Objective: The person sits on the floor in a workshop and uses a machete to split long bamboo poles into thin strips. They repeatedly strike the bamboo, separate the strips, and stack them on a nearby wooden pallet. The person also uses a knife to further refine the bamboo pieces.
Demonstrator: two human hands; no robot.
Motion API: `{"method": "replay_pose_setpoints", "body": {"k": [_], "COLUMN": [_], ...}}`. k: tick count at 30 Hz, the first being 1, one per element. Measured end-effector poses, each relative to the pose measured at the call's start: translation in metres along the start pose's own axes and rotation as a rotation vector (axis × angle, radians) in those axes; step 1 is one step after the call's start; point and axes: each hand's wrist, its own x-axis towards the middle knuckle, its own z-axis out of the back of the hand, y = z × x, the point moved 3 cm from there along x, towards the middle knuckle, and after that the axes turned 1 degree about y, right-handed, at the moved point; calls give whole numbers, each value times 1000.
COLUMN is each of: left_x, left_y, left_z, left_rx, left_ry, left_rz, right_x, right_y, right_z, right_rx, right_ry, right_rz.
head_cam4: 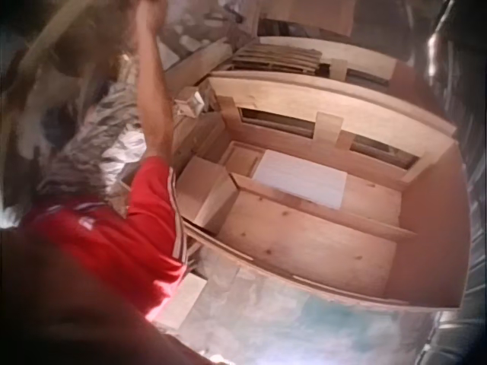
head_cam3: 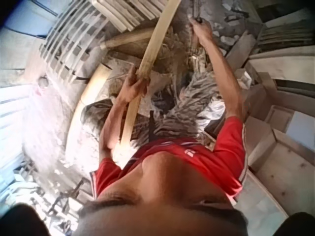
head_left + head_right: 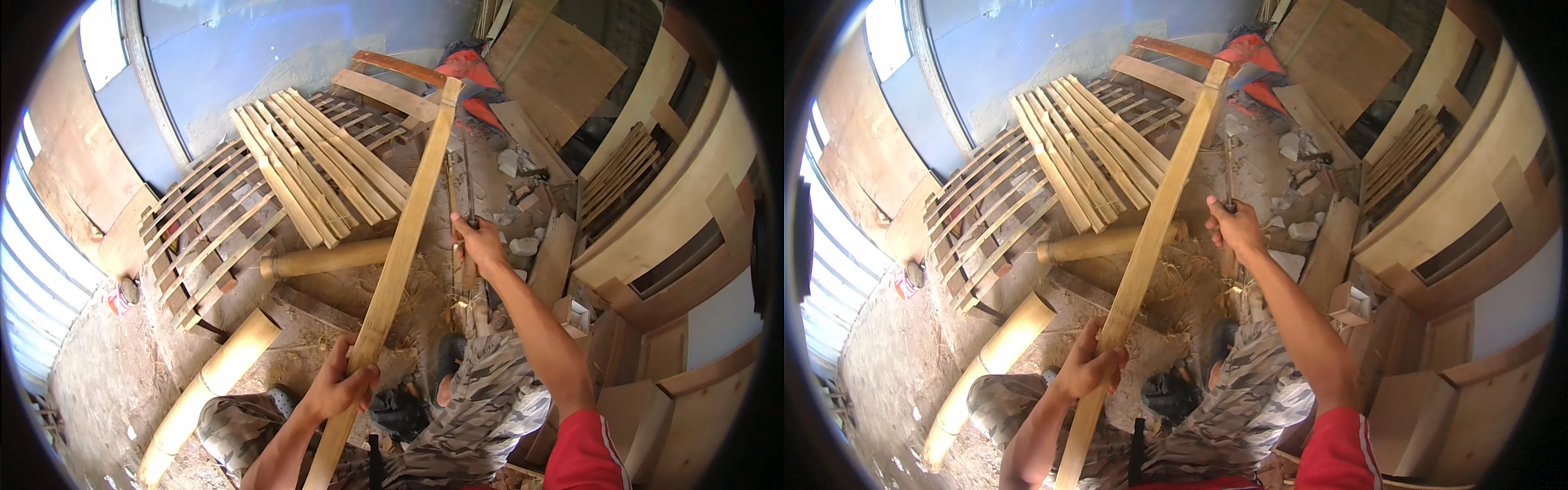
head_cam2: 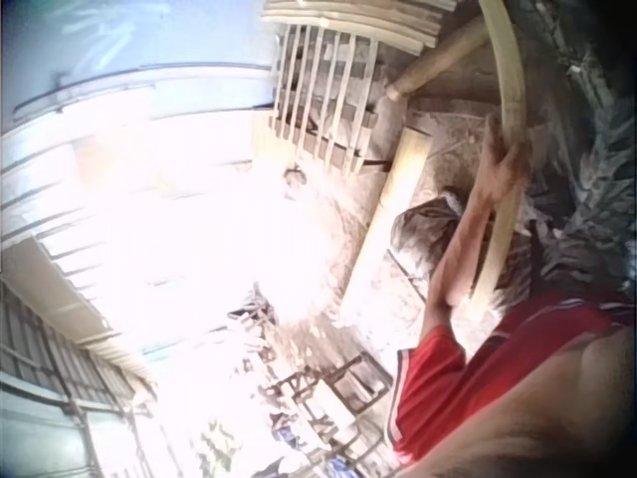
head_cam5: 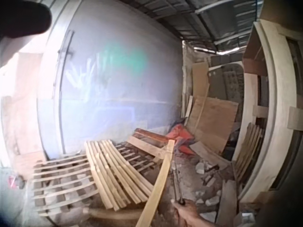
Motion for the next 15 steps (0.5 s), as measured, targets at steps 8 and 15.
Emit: {"method": "replay_pose_setpoints", "body": {"k": [8,15], "left_x": [-27,-38], "left_y": [17,19], "left_z": [-4,5], "left_rx": [27,186], "left_ry": [91,115], "left_rz": [83,76], "right_x": [-15,-51], "right_y": [34,32], "right_z": [-14,-54], "right_rx": [556,740], "right_ry": [35,227], "right_rz": [68,-4]}}
